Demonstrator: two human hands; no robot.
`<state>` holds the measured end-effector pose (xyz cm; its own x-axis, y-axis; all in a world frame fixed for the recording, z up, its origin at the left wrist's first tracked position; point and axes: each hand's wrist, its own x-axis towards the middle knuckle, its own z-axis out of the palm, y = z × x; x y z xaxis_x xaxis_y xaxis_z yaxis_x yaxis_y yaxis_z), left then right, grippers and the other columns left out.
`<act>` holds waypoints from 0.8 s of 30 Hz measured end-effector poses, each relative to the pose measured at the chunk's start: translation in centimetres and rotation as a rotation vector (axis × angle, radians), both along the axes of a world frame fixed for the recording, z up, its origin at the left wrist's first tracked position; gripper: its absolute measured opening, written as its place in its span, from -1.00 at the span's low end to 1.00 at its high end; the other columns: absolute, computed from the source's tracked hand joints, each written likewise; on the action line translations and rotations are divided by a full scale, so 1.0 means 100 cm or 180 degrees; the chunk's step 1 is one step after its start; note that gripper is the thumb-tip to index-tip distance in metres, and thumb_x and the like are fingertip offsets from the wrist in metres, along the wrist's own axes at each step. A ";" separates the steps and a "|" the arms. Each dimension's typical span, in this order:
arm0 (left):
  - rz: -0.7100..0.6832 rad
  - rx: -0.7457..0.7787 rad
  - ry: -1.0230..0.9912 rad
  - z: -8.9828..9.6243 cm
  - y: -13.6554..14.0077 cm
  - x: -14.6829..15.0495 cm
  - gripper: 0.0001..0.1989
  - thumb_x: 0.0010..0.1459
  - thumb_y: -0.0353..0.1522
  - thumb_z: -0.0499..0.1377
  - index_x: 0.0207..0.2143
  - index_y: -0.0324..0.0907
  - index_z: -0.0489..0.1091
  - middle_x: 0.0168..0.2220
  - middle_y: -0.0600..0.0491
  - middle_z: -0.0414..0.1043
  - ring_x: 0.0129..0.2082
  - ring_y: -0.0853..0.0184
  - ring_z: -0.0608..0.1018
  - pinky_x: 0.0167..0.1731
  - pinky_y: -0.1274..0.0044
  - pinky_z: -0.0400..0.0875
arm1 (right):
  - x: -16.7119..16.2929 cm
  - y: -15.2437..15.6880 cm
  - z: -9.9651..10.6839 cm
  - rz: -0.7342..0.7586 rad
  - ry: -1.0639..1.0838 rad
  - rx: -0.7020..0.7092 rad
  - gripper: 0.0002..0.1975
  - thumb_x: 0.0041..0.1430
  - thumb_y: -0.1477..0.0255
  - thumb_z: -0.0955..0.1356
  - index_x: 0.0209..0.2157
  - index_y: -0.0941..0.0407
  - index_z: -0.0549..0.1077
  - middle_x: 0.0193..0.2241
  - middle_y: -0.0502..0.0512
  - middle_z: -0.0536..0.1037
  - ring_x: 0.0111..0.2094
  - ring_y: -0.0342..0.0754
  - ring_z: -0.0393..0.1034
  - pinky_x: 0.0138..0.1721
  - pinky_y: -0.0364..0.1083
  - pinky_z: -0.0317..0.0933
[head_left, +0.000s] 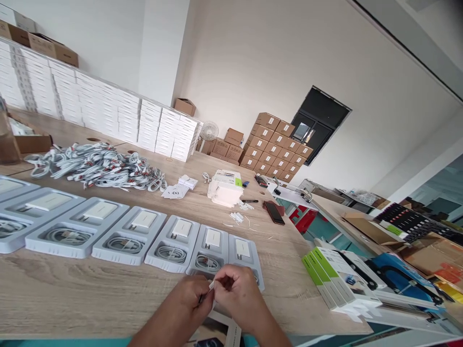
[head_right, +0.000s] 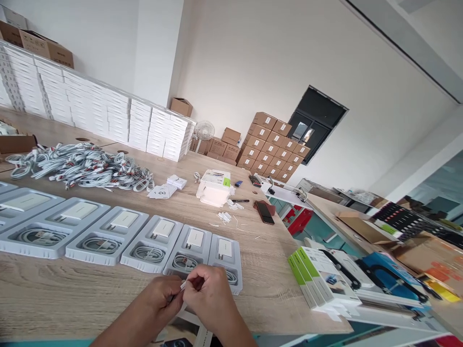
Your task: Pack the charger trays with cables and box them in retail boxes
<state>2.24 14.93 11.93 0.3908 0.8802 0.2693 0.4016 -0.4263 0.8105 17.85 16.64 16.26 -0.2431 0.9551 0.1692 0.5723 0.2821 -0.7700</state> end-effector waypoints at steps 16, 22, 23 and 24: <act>-0.0186 -0.0166 -0.0041 0.018 -0.006 -0.001 -0.67 0.26 -0.38 -0.06 -0.59 -0.14 0.01 -0.54 0.17 0.18 -0.52 0.43 0.29 -0.50 0.55 0.04 | 0.002 -0.006 -0.004 -0.0060 0.0182 -0.0143 -0.87 -0.09 0.56 0.32 -0.54 0.12 0.52 -0.63 -0.06 0.47 -0.56 -0.17 0.34 -0.52 -0.24 0.18; -0.0155 -0.0224 -0.0162 0.015 -0.004 -0.004 -0.67 0.30 -0.34 -0.09 -0.57 -0.13 0.04 -0.53 0.16 0.21 -0.48 0.40 0.31 -0.44 0.55 0.10 | 0.007 -0.001 -0.009 -0.0052 0.0518 -0.0438 -0.86 -0.09 0.56 0.31 -0.52 0.14 0.52 -0.65 -0.06 0.46 -0.59 -0.17 0.34 -0.55 -0.23 0.18; -0.0102 -0.0268 -0.0178 0.013 -0.003 -0.005 -0.66 0.30 -0.32 -0.10 -0.57 -0.13 0.04 -0.53 0.17 0.20 -0.48 0.40 0.31 -0.43 0.55 0.10 | 0.013 0.003 -0.008 -0.0049 0.0676 -0.0587 -0.88 -0.07 0.53 0.32 -0.50 0.14 0.52 -0.65 -0.05 0.47 -0.60 -0.16 0.35 -0.55 -0.22 0.20; -0.0053 -0.0321 -0.0190 0.010 -0.002 -0.006 -0.66 0.31 -0.31 -0.10 -0.57 -0.13 0.04 -0.53 0.17 0.19 -0.47 0.39 0.30 -0.42 0.55 0.11 | 0.023 0.009 -0.007 -0.0076 0.0823 -0.0706 -0.90 -0.05 0.50 0.33 -0.48 0.15 0.52 -0.65 -0.04 0.48 -0.61 -0.15 0.36 -0.56 -0.21 0.22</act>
